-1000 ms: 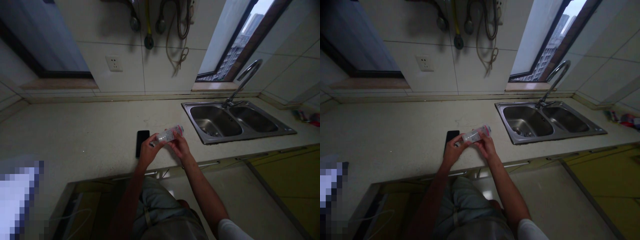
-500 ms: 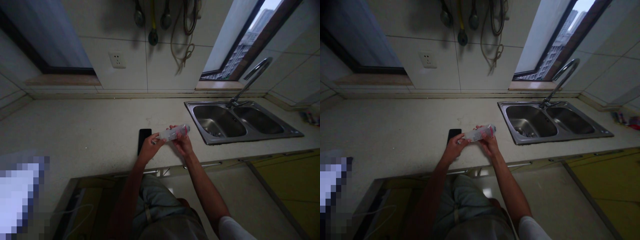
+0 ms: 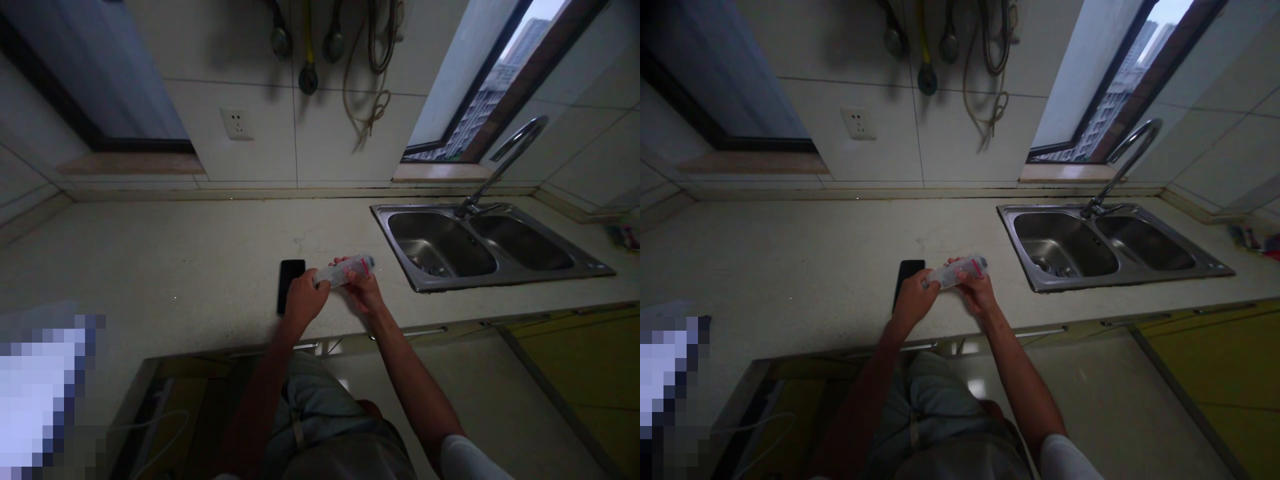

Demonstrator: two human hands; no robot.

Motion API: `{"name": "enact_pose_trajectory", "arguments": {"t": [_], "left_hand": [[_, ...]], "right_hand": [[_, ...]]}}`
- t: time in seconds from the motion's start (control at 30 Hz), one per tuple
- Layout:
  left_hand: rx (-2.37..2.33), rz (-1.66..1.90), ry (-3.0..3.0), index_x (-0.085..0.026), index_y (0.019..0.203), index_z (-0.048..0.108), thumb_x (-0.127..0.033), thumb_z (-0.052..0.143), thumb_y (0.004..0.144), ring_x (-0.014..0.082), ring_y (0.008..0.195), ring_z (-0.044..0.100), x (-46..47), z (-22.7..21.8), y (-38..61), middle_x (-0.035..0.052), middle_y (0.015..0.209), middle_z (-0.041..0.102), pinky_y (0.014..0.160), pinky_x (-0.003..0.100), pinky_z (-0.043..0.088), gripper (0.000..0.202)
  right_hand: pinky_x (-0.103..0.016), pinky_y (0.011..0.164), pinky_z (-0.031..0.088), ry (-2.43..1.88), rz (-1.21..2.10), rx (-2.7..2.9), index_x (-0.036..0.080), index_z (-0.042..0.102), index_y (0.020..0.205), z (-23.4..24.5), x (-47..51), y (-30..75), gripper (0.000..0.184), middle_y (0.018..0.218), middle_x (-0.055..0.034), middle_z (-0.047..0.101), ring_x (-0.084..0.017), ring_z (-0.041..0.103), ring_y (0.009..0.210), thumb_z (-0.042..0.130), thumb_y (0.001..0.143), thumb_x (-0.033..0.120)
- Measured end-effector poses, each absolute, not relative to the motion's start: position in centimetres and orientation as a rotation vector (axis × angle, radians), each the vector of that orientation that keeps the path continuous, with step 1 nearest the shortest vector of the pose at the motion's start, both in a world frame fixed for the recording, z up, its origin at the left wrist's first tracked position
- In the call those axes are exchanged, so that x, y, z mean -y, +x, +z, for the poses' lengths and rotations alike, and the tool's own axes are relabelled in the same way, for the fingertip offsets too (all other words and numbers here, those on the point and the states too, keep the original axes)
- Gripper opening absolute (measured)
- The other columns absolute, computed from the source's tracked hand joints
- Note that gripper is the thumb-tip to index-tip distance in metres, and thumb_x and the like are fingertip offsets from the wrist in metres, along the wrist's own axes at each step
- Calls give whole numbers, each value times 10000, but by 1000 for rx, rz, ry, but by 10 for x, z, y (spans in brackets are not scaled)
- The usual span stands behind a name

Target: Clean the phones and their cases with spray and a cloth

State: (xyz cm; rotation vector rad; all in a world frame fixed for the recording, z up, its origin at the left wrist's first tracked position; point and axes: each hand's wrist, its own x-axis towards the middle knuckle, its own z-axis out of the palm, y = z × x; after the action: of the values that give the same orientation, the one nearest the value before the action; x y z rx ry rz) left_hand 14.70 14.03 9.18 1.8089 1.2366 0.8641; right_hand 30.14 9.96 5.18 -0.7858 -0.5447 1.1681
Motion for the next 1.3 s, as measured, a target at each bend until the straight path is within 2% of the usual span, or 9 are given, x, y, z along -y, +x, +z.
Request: {"name": "enact_pose_trajectory", "arguments": {"t": [0.2,0.5,0.73,0.87,1.07,1.2,1.3], "left_hand": [[-1357,517,1999,-179,950,707,-231,520,840,239,825,669,-143,103,148,124,903,734,757,308,448,223],[-1295,517,1986,-158,1030,688,-183,483,833,257,865,665,-148,102,149,146,979,734,789,321,437,285],[-1207,554,1939,-151,972,674,-176,482,819,237,761,634,-155,98,147,133,890,715,719,315,418,247],[-1203,509,1909,-147,979,664,-184,488,815,228,765,627,-159,97,146,123,892,708,706,306,414,243],[-1205,554,1845,-167,872,650,-182,523,790,213,746,605,-162,94,146,85,792,683,677,297,399,152],[-1082,566,1674,-164,789,646,-177,548,719,155,653,549,-163,92,143,38,724,642,583,252,372,121],[-976,566,1440,-172,893,679,-245,576,710,94,495,439,-161,94,139,-12,645,575,463,210,285,222]], "right_hand": [[-369,953,576,-769,1189,528,217,731,971,48,-101,300,432,1049,-31,780,-231,730,995,923,593,299],[-379,926,587,-769,1174,546,206,737,973,51,-101,296,450,1032,-41,784,-242,738,967,929,572,278],[-374,919,589,-770,1171,547,195,730,979,51,-104,297,468,1042,-56,780,-234,736,962,933,565,275],[-380,928,587,-760,1177,565,197,723,970,50,-104,298,464,1042,-57,777,-235,731,978,937,568,288],[-373,910,595,-765,1193,558,199,711,961,45,-106,300,483,1009,-54,778,-232,732,951,947,555,308],[-353,864,611,-740,1148,453,224,686,934,43,-111,311,418,935,-29,774,-213,727,925,913,616,372],[-309,822,615,-690,1143,390,222,683,929,45,-113,318,332,924,-32,773,-185,724,886,869,685,349]]}}
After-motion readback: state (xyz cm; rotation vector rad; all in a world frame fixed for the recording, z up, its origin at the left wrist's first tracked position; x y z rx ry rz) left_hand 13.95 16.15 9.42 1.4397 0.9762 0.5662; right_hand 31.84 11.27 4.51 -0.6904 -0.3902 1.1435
